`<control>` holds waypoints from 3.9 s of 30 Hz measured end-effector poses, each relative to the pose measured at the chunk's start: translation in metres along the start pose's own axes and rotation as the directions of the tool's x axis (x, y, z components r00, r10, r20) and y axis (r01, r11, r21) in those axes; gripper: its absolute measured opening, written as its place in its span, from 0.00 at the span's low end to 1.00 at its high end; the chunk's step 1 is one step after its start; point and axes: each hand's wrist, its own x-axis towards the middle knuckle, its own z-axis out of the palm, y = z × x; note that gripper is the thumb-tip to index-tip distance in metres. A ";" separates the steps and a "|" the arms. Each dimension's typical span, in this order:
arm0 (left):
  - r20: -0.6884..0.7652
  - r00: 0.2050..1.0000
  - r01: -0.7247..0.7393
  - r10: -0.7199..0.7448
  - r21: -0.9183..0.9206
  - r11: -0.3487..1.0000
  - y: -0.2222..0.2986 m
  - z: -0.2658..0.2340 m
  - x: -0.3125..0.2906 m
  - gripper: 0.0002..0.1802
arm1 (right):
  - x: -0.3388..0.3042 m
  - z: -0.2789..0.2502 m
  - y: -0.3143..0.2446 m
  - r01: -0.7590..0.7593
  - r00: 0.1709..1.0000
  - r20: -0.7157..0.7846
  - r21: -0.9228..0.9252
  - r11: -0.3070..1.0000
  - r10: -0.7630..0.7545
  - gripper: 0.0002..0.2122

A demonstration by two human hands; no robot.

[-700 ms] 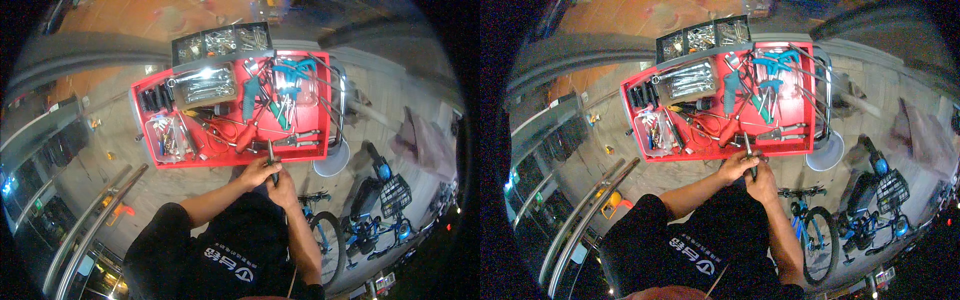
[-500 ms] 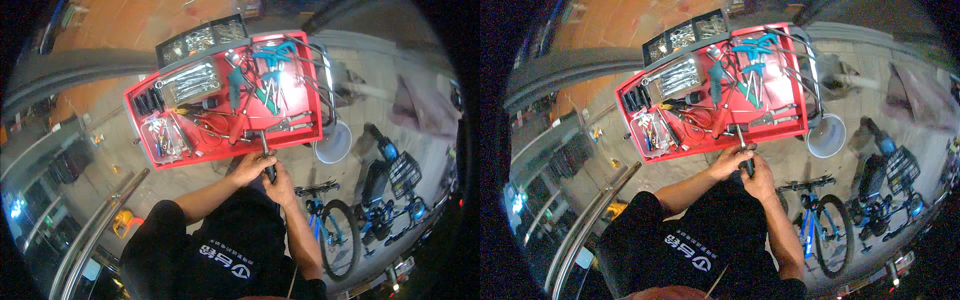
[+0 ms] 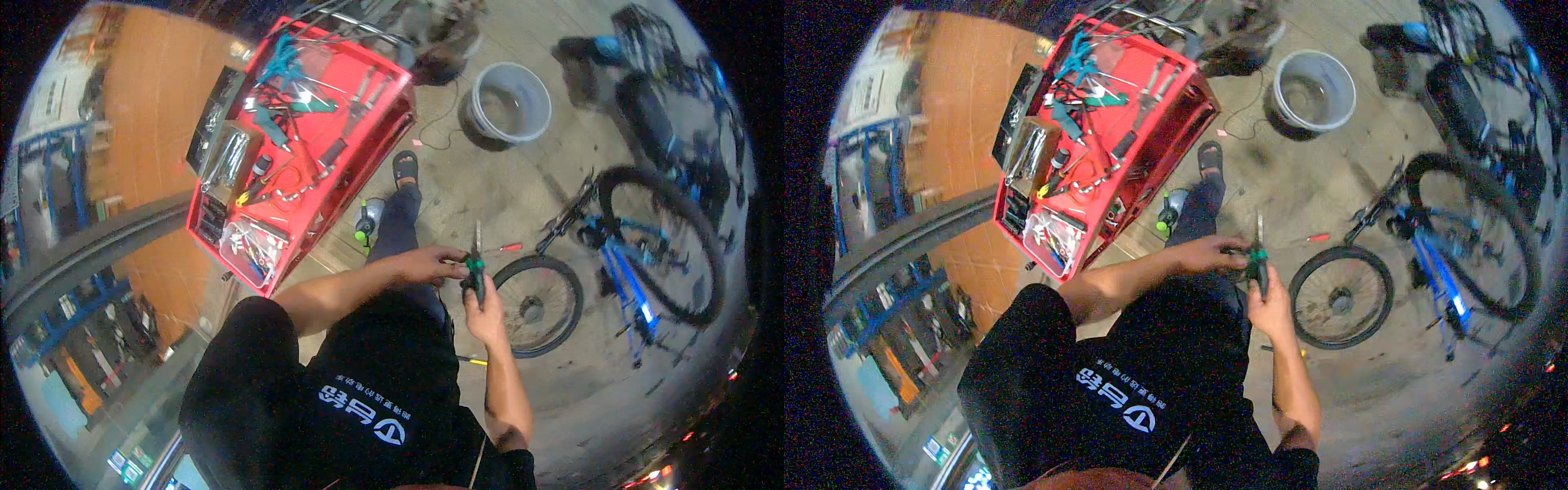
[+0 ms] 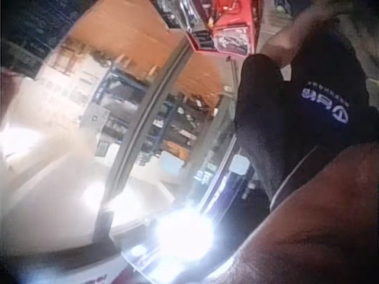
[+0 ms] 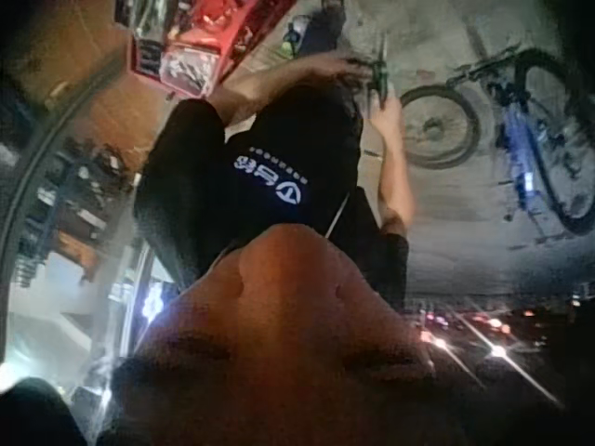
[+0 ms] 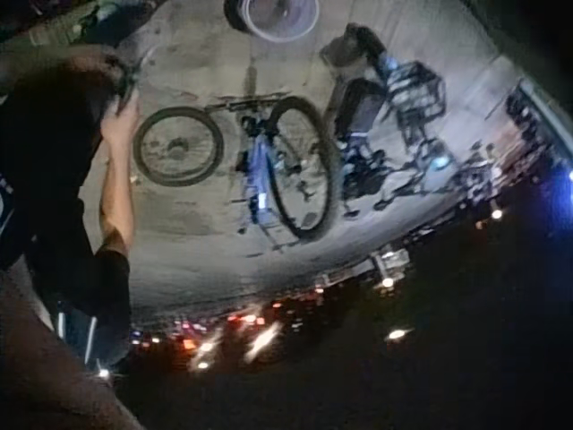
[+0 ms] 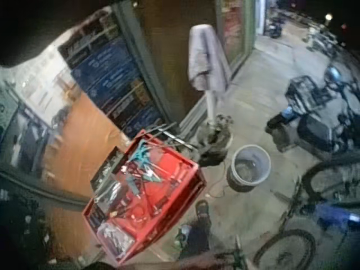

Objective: The person uses pliers to adjust the hub of a bicycle wheel, then uses a hammer and punch to tap the hub area repeatedly. The wheel remains on the floor throughout the task.

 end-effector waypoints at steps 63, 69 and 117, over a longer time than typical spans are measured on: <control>0.409 0.910 -0.386 0.070 0.771 0.506 -0.579 0.316 0.752 0.15 | -0.249 -0.031 0.911 -0.573 0.653 -0.741 -0.350 0.741 0.155 0.25; 0.502 0.719 0.532 -0.480 0.047 0.845 -0.680 0.382 0.705 0.22 | -0.228 -0.029 0.897 -0.609 0.684 -0.720 -0.475 0.636 0.116 0.18; 0.394 0.860 0.483 -0.324 -0.423 0.767 -0.706 0.399 0.682 0.14 | -0.216 -0.040 0.919 -0.310 0.478 -0.878 -0.144 0.940 0.023 0.11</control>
